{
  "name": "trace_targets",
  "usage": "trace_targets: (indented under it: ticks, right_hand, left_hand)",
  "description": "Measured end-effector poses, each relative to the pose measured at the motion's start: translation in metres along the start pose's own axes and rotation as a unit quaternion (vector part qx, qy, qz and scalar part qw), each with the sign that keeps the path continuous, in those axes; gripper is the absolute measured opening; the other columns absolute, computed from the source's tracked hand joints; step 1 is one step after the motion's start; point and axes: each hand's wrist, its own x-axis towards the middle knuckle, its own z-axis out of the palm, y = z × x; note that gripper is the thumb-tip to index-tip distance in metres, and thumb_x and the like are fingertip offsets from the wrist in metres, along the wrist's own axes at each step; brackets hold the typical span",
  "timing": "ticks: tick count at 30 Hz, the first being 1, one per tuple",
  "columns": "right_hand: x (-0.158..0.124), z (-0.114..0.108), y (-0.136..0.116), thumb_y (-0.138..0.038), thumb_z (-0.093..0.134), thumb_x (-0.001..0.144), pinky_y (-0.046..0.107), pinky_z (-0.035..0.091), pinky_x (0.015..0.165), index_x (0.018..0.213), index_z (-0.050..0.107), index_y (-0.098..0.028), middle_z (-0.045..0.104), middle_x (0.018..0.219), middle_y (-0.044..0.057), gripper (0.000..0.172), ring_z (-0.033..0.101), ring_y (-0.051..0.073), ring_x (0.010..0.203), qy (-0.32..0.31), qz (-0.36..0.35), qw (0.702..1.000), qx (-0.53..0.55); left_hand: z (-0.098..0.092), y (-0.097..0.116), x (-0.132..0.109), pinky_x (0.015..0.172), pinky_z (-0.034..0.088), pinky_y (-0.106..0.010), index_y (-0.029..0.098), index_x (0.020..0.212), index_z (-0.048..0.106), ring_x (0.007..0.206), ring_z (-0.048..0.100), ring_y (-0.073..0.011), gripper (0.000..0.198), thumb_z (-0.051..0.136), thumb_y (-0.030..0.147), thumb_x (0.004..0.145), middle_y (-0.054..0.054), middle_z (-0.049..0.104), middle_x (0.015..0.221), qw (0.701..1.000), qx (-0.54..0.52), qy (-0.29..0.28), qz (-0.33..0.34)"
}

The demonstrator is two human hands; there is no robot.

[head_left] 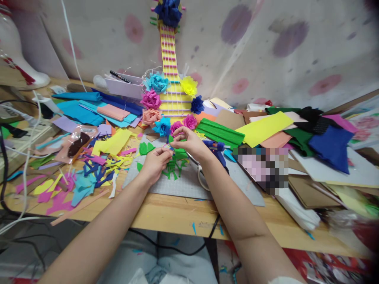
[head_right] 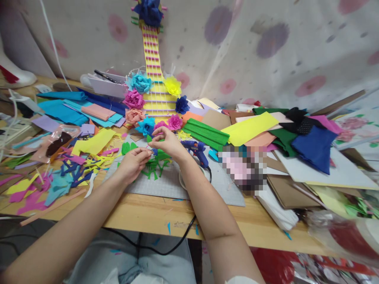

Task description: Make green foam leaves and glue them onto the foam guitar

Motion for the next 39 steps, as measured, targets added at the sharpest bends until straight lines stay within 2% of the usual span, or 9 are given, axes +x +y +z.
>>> trace_targets:
  ticks: [39]
  right_hand:
    - [0.0002, 0.0023, 0.0006, -0.022, 0.073, 0.049, 0.023, 0.042, 0.058, 0.076, 0.043, -0.019, 0.052, 0.064, -0.007, 0.04, 0.05, 0.007, 0.06, 0.006, -0.015, 1.0, -0.003]
  left_hand:
    - [0.0019, -0.0004, -0.0014, 0.036, 0.011, -0.016, 0.013, 0.063, 0.055, 0.038, 0.033, -0.0013, 0.019, 0.069, 0.021, 0.053, 0.004, 0.05, 0.049, 1.0, -0.018, 0.016, 0.01]
